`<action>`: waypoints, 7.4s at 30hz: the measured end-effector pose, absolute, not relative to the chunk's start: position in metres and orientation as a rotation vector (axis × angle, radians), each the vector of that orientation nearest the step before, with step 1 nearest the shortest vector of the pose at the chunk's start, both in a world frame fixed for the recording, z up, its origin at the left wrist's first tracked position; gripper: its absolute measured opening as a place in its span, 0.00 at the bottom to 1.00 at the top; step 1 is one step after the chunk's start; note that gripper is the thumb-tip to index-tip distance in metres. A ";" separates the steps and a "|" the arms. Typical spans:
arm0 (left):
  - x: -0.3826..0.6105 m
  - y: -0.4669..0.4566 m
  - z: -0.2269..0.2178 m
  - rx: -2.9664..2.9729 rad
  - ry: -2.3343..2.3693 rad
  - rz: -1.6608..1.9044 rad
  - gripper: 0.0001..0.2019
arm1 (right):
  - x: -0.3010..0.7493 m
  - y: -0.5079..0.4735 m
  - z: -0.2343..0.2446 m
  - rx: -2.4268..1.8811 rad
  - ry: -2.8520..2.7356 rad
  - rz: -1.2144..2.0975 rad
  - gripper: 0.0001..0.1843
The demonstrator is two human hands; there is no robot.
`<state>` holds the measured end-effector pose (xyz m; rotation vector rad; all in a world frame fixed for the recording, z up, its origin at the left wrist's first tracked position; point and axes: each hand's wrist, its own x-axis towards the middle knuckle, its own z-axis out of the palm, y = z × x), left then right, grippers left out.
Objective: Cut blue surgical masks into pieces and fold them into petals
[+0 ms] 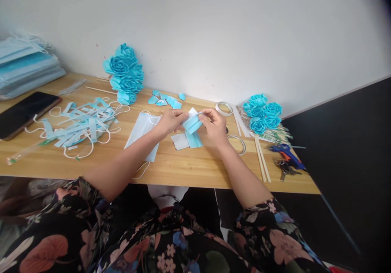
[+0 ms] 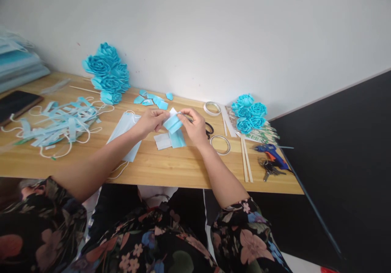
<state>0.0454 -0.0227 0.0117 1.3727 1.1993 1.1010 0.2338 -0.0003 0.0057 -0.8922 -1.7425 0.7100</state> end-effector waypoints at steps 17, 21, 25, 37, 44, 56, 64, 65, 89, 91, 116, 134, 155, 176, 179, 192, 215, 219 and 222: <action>0.046 -0.025 0.008 1.518 1.079 1.007 0.21 | 0.229 0.000 0.001 -0.998 -1.626 0.937 0.14; 0.047 -0.025 0.009 1.451 1.052 0.988 0.23 | 0.228 -0.001 0.003 -1.004 -1.639 0.926 0.14; 0.046 -0.025 0.010 1.519 1.044 1.038 0.22 | 0.227 -0.002 0.003 -0.994 -1.652 0.906 0.13; 0.047 -0.021 0.001 1.567 1.194 1.101 0.14 | 0.227 -0.002 0.001 -0.959 -1.719 0.836 0.20; 0.047 -0.023 0.005 1.540 1.147 1.092 0.13 | 0.227 -0.006 0.001 -0.968 -1.803 0.698 0.18; 0.044 -0.023 0.010 1.431 1.118 1.188 0.13 | 0.227 0.003 -0.004 -0.932 -1.764 1.034 0.40; 0.045 -0.019 0.008 1.277 1.083 1.155 0.10 | 0.228 0.001 -0.006 -0.952 -1.814 0.852 0.30; 0.045 -0.019 0.009 1.254 1.057 1.131 0.10 | 0.228 0.000 -0.006 -0.957 -1.829 0.803 0.29; 0.041 -0.015 0.008 1.135 1.007 1.205 0.06 | 0.232 0.002 0.006 -0.987 -1.851 0.632 0.26; 0.038 -0.012 0.006 1.079 0.978 1.249 0.06 | 0.239 0.008 0.010 -1.055 -1.871 0.543 0.25; 0.030 0.001 -0.003 0.648 0.672 1.330 0.06 | 0.270 -0.069 0.044 -0.943 -1.091 1.436 0.21; 0.029 0.006 -0.004 0.558 0.712 1.292 0.07 | 0.261 -0.024 0.018 -2.046 -2.253 0.081 0.22; 0.023 0.004 0.006 0.444 0.826 1.329 0.10 | 0.243 -0.030 0.034 -0.857 -1.326 1.827 0.33; 0.020 0.003 0.012 0.494 0.892 1.416 0.09 | 0.235 -0.015 0.022 -0.631 -1.403 2.186 0.32; 0.023 0.002 0.013 0.515 0.896 1.413 0.09 | 0.233 -0.015 0.022 -0.631 -1.436 2.181 0.32; 0.027 0.002 0.003 0.766 0.843 1.437 0.10 | 0.218 -0.007 0.030 -0.581 -1.362 2.126 0.34; 0.024 -0.003 0.016 0.551 0.827 1.327 0.10 | 0.220 -0.013 0.011 -0.555 -1.235 2.122 0.31; 0.024 -0.004 0.016 0.597 0.827 1.347 0.07 | 0.219 -0.012 0.009 -0.526 -1.216 2.128 0.31; 0.026 -0.004 0.017 0.612 0.825 1.354 0.05 | 0.219 -0.011 0.008 -0.532 -1.213 2.136 0.31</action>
